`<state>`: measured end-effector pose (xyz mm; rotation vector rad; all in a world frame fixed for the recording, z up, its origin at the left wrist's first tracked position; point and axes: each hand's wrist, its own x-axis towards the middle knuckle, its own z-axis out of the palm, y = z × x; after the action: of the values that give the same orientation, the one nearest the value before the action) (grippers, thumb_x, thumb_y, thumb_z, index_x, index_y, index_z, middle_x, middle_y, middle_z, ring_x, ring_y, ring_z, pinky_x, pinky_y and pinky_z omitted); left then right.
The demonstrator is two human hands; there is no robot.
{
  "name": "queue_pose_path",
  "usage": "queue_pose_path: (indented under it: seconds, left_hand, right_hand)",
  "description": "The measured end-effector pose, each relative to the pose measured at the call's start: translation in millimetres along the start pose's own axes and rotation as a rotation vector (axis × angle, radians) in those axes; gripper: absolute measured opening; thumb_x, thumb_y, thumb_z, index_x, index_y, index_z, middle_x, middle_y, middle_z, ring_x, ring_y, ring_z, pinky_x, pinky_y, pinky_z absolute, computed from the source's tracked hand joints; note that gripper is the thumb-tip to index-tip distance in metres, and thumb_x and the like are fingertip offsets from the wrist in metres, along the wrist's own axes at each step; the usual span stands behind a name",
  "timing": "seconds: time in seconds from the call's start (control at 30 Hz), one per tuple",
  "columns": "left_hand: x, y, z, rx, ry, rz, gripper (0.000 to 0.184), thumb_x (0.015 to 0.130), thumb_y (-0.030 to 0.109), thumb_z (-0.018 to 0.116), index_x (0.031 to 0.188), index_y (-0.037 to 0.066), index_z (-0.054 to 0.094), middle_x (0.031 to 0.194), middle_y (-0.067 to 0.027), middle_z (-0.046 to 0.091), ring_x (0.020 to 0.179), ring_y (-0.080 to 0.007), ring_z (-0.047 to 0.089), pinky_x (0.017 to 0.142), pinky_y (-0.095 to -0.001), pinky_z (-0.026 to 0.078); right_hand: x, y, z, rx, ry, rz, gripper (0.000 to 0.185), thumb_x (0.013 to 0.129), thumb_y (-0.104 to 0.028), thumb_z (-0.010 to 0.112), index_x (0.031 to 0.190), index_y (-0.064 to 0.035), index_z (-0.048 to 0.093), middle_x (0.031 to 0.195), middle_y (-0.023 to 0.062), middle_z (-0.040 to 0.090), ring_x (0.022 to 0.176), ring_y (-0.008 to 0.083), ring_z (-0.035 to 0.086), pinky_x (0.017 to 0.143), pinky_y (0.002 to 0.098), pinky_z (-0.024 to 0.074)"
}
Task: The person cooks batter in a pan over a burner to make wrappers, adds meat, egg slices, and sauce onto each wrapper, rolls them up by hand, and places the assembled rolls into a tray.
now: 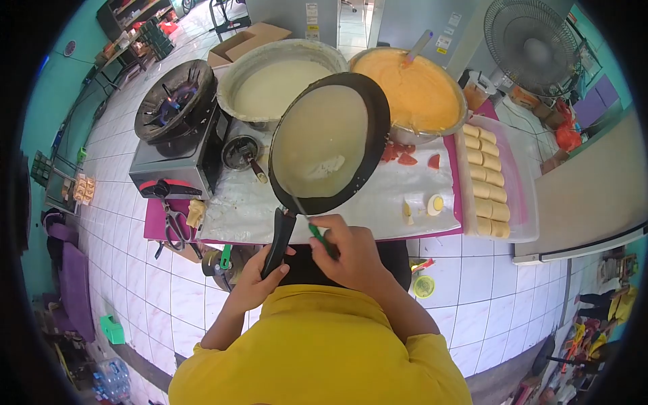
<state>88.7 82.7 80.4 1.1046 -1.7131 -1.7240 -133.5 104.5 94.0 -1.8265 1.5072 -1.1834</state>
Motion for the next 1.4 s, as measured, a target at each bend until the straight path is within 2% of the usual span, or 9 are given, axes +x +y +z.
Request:
queue_pose_path:
  seconds: [0.13,0.33,0.5,0.8,1.0,1.17,1.27,1.33,1.4]
  left_hand:
    - [1.1,4.6,1.3,0.015,-0.005,-0.014,0.028,0.095,0.013,0.059,0.121,0.004,0.055,0.072,0.0036,0.041,0.064,-0.0068,0.038,0.059,-0.0240,0.033]
    - [-1.4,3.1,0.4,0.089,0.009,0.020,0.027,0.095,0.013,0.059,0.120,0.005,0.055,0.070,0.0025,0.040,0.063,-0.0080,0.039,0.058,-0.0251,0.033]
    - [-4.1,7.3,1.8,0.149,0.045,-0.026,0.025,0.095,0.011,0.059,0.120,0.005,0.057,0.072,0.0054,0.042,0.067,-0.0051,0.038,0.063,-0.0219,0.032]
    - [-13.2,9.5,6.0,0.260,0.081,-0.025,0.026,0.093,0.012,0.061,0.118,0.005,0.059,0.066,0.0022,0.042,0.061,-0.0075,0.038,0.058,-0.0243,0.032]
    - [-25.9,-2.0,3.8,0.351,0.131,-0.069,0.027,0.092,0.013,0.062,0.118,0.007,0.058,0.064,-0.0046,0.046,0.056,-0.0137,0.046,0.054,-0.0297,0.036]
    - [-34.6,-44.9,0.6,0.631,0.470,0.170,0.031,0.089,0.008,0.062,0.119,-0.001,0.055,0.089,-0.0224,0.067,0.073,-0.0403,0.066,0.064,-0.0404,0.050]
    - [-41.9,-25.1,-3.1,0.612,0.559,0.077,0.032,0.089,0.007,0.063,0.119,0.000,0.055,0.090,-0.0232,0.067,0.078,-0.0394,0.066,0.065,-0.0382,0.049]
    - [-47.1,-22.0,-8.3,0.535,0.544,0.090,0.030,0.090,0.008,0.063,0.119,0.001,0.056,0.078,-0.0125,0.063,0.064,-0.0245,0.061,0.056,-0.0323,0.044]
    - [-49.3,-16.4,-16.0,0.394,0.486,0.089,0.029,0.091,0.008,0.063,0.118,0.002,0.056,0.070,-0.0042,0.057,0.054,-0.0149,0.054,0.051,-0.0299,0.040]
  right_hand:
    - [7.9,0.6,10.5,-0.068,0.039,-0.090,0.031,0.084,-0.008,0.067,0.112,-0.0057,0.054,0.053,0.0055,0.053,0.044,0.0257,0.054,0.045,0.0351,0.0387]
    - [-1.9,17.7,-0.2,-0.147,0.161,0.020,0.030,0.083,-0.006,0.066,0.110,-0.0050,0.054,0.052,0.0049,0.050,0.042,0.0251,0.052,0.044,0.0353,0.0381]
    - [7.3,34.8,7.4,0.382,0.404,0.011,0.022,0.091,-0.001,0.060,0.110,-0.0014,0.049,0.070,0.0000,0.050,0.062,0.0024,0.041,0.054,0.0204,0.0333]
    - [59.0,26.3,27.7,0.358,0.361,0.012,0.014,0.085,-0.008,0.075,0.095,0.0005,0.067,0.071,-0.0032,0.062,0.057,-0.0003,0.045,0.050,0.0188,0.0344]
    - [5.9,41.9,33.7,0.439,0.497,0.143,0.015,0.085,-0.009,0.076,0.092,0.0008,0.068,0.061,-0.0008,0.057,0.054,0.0021,0.046,0.050,0.0199,0.0348]
    - [-71.9,60.6,34.5,0.178,0.366,0.075,0.018,0.083,-0.013,0.078,0.092,-0.0009,0.068,0.060,0.0009,0.057,0.053,0.0042,0.046,0.048,0.0228,0.0352]
    - [-85.0,66.2,21.1,0.095,0.326,0.112,0.016,0.086,-0.016,0.075,0.092,-0.0023,0.067,0.059,0.0018,0.056,0.050,0.0080,0.046,0.047,0.0255,0.0353]
    - [-61.0,73.9,9.4,-0.016,0.447,0.192,0.016,0.088,-0.018,0.072,0.092,-0.0031,0.067,0.057,0.0025,0.056,0.048,0.0109,0.046,0.047,0.0271,0.0353]
    - [-27.1,88.5,-8.0,-0.317,0.340,0.044,0.020,0.088,-0.020,0.071,0.094,-0.0022,0.066,0.066,0.0051,0.059,0.059,0.0173,0.053,0.057,0.0312,0.0418]
